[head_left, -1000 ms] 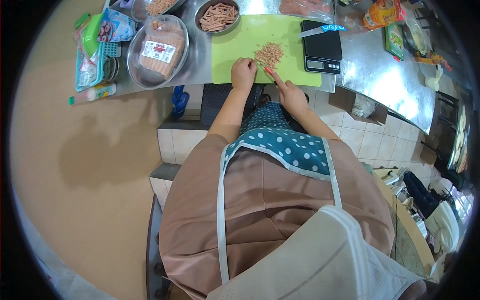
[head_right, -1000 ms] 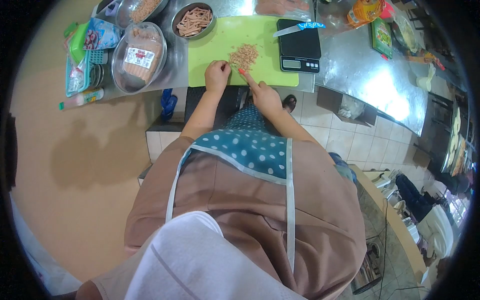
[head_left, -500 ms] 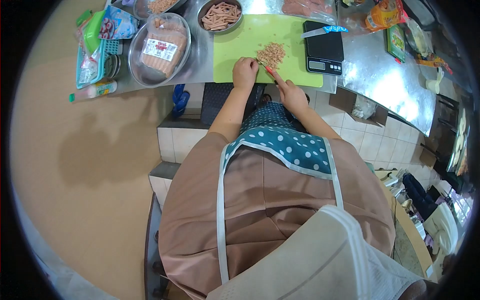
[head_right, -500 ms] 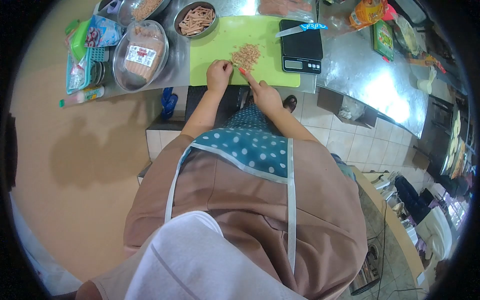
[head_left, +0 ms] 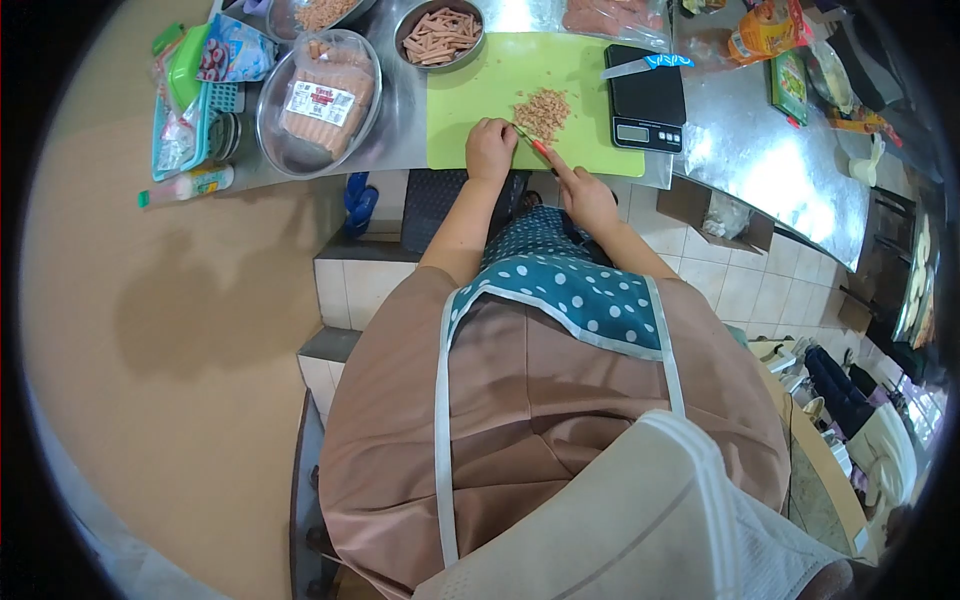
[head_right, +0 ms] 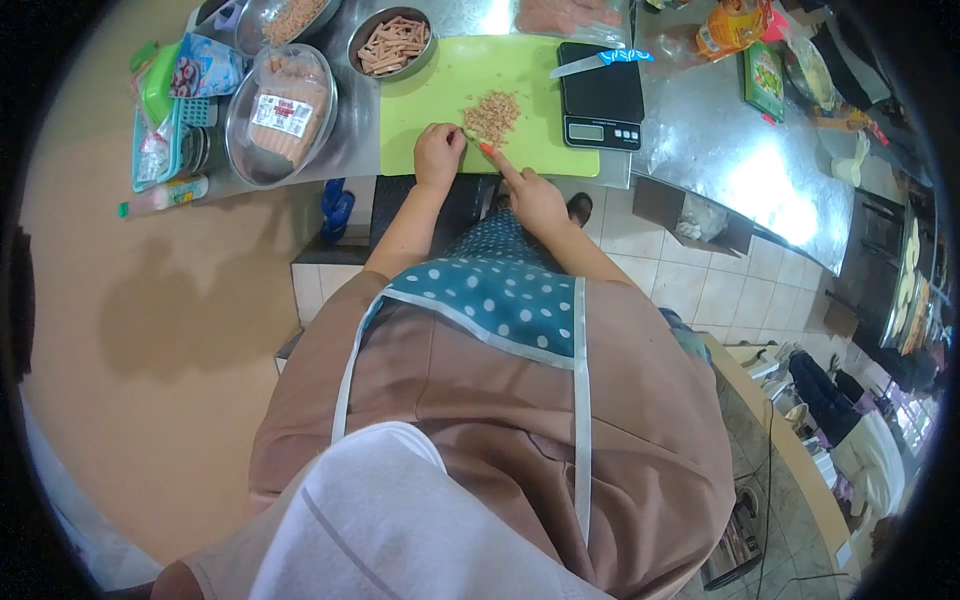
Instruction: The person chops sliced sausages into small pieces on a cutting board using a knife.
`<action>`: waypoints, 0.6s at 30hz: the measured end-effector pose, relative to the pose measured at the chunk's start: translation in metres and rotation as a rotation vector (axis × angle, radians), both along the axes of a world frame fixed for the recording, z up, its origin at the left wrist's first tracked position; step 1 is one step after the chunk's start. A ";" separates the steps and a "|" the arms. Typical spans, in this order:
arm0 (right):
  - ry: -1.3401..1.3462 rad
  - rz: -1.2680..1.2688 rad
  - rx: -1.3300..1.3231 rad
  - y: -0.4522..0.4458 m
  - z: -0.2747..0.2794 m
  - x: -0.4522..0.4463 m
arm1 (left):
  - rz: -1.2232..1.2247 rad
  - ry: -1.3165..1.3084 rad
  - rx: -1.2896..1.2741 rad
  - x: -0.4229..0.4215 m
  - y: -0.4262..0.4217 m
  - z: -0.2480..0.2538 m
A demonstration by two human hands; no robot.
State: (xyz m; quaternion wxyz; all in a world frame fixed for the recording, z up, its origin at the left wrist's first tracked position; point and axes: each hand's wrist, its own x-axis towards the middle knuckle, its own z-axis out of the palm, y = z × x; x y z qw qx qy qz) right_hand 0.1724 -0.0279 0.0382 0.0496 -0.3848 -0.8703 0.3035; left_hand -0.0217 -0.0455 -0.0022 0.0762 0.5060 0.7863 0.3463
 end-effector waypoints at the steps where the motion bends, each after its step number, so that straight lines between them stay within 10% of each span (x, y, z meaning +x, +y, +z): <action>1: 0.029 -0.004 0.022 -0.003 -0.001 0.005 | -0.002 -0.001 -0.007 0.000 -0.001 0.001; 11: 0.444 -0.227 -0.208 0.015 0.004 0.016 | -0.032 -0.165 0.061 0.002 0.001 0.022; 18: 0.171 -0.242 -0.165 0.026 0.022 0.018 | -0.257 0.241 0.050 0.018 -0.005 0.039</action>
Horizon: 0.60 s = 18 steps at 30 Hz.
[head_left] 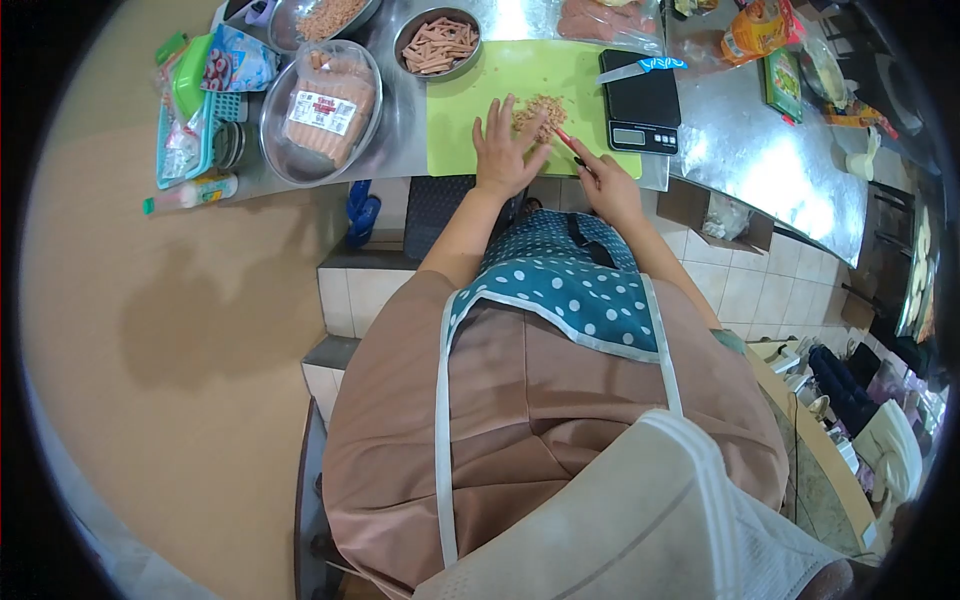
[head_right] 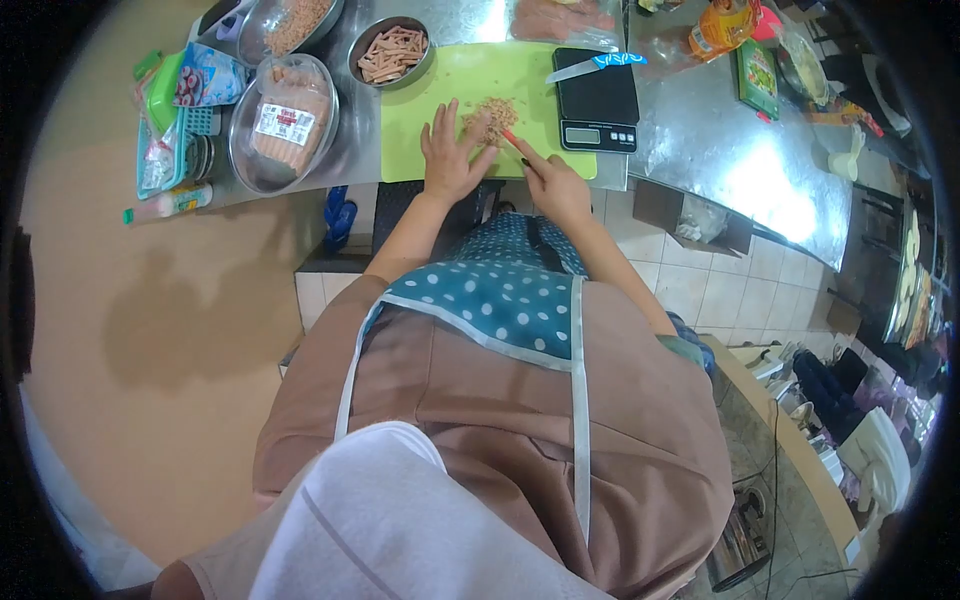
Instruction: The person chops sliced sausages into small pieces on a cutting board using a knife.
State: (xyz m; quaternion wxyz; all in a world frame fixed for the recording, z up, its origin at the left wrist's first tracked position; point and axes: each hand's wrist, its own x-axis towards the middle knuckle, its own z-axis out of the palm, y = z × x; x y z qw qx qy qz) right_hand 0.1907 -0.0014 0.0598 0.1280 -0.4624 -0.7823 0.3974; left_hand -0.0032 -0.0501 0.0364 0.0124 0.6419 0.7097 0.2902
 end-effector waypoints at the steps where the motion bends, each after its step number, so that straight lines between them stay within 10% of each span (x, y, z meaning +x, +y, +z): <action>1: -0.146 0.065 0.172 0.000 0.005 0.001 | -0.046 0.030 -0.054 0.003 0.000 -0.001; 9: -0.347 0.122 0.628 0.001 0.012 0.020 | -0.003 0.137 -0.263 0.001 0.011 -0.016; 18: 0.075 -0.154 0.062 0.007 0.008 0.043 | -0.052 0.066 -0.287 -0.017 0.008 -0.013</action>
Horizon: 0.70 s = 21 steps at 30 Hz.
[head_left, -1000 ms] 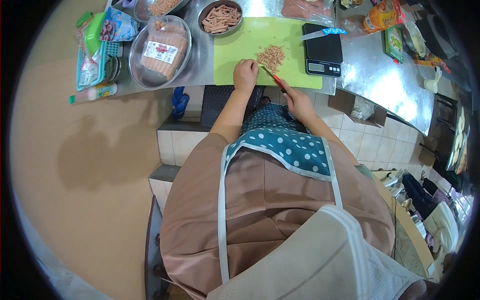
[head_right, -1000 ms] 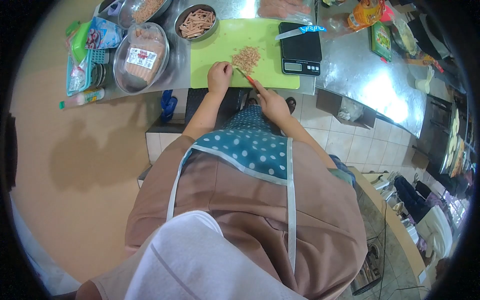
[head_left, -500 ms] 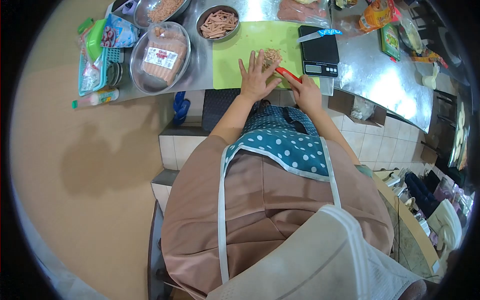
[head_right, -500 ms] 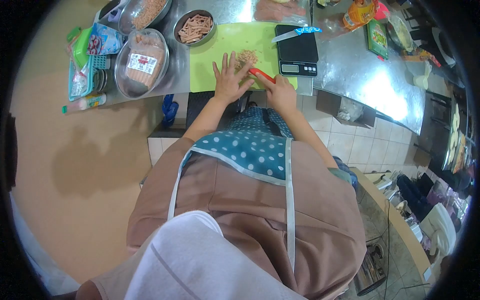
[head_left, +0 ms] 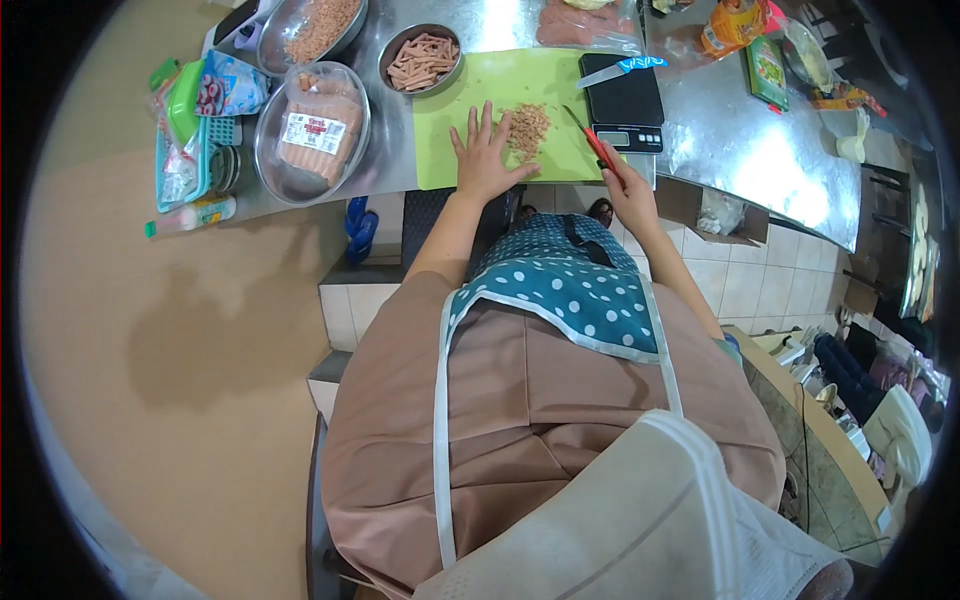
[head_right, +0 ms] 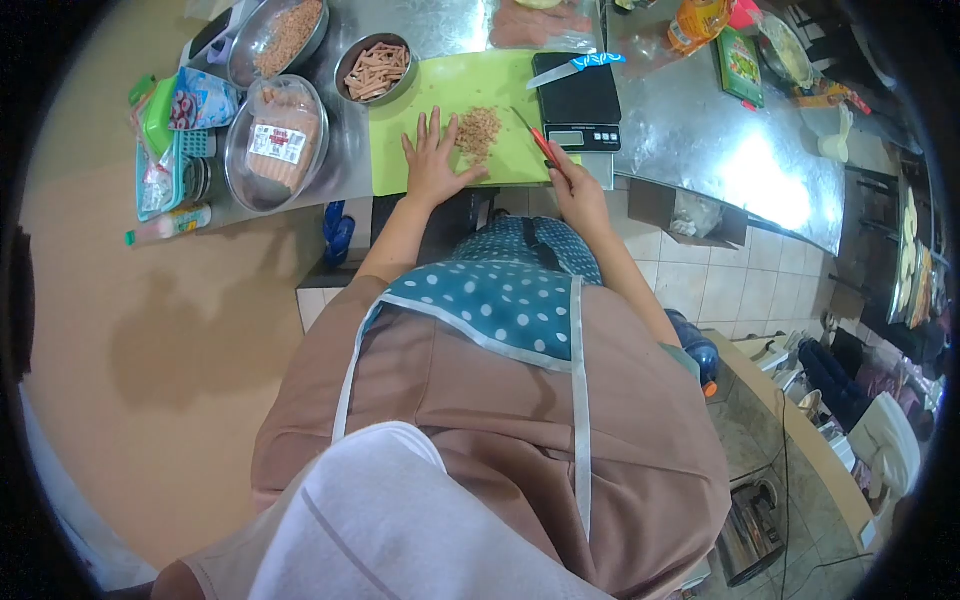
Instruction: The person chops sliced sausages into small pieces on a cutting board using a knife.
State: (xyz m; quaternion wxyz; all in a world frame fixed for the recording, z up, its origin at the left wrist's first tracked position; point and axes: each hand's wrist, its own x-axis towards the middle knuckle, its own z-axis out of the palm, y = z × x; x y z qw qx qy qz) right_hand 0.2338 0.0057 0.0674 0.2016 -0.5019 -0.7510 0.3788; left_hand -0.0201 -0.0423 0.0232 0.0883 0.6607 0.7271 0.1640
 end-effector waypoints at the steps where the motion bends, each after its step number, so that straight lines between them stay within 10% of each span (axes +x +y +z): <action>1: 0.044 -0.040 -0.066 0.000 -0.001 -0.001 | 0.027 -0.018 -0.007 -0.001 -0.001 -0.003; 21: 0.201 -0.138 -0.253 -0.011 -0.015 0.002 | 0.028 -0.047 0.068 0.009 0.027 -0.008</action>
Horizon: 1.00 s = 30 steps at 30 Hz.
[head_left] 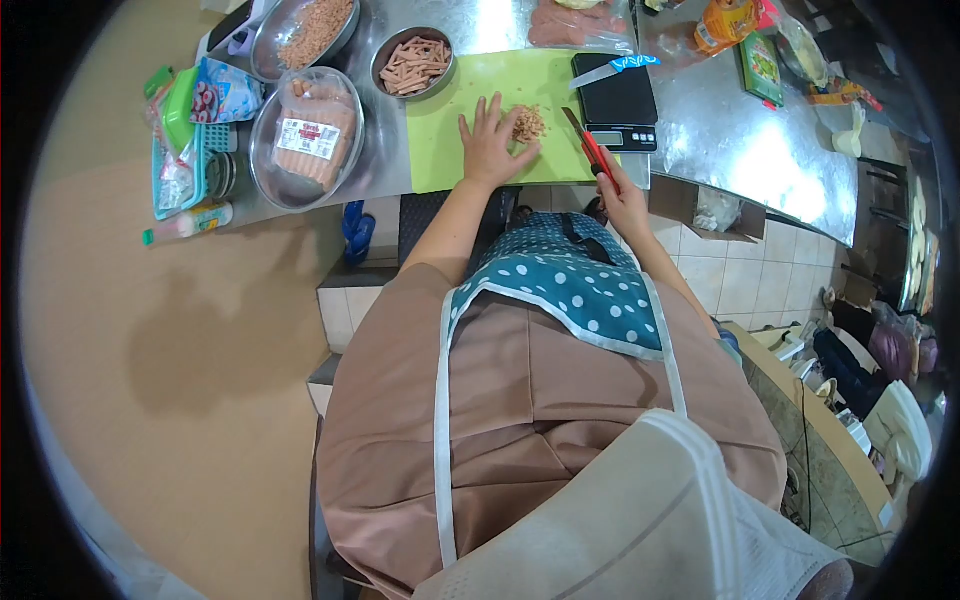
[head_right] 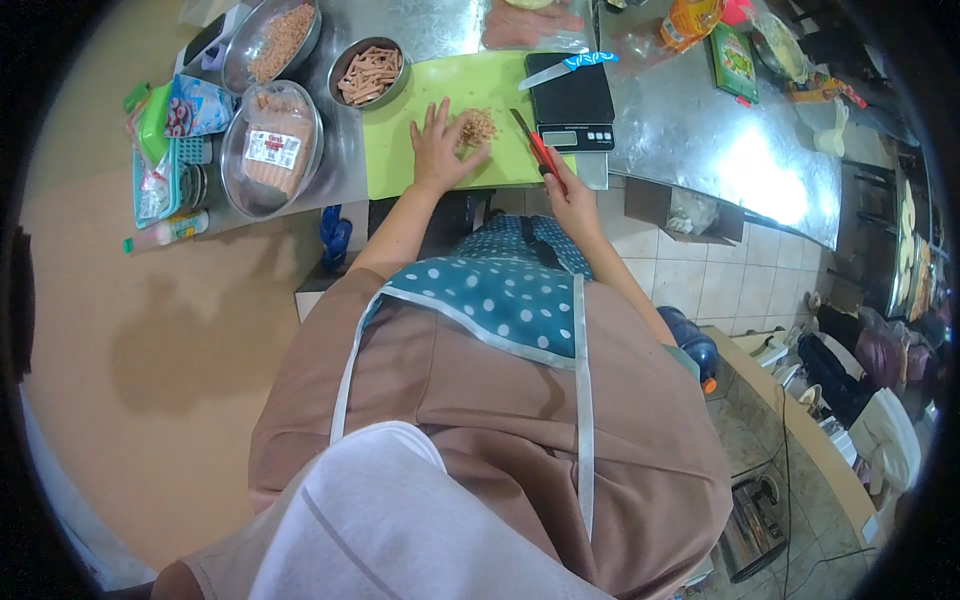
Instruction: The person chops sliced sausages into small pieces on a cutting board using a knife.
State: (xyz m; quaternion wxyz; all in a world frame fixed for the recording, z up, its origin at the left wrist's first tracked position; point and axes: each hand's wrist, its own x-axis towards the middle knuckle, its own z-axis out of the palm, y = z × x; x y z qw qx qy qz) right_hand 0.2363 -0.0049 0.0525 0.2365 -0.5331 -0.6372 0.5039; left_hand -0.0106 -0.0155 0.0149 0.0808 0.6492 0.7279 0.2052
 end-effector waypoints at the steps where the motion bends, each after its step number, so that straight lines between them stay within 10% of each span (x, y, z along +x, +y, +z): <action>1: 0.003 -0.006 -0.009 0.000 0.001 0.000 | -0.036 0.058 -0.021 0.006 -0.001 0.003; 12: 0.013 -0.071 -0.042 -0.004 0.008 0.012 | -0.013 0.195 0.016 -0.002 0.036 -0.007; 20: 0.016 -0.084 0.086 0.002 -0.004 0.025 | 0.179 -0.339 0.337 -0.023 0.035 -0.017; 30: -0.443 0.170 0.456 0.040 0.021 0.023 | 0.513 -0.815 0.096 -0.026 0.009 -0.002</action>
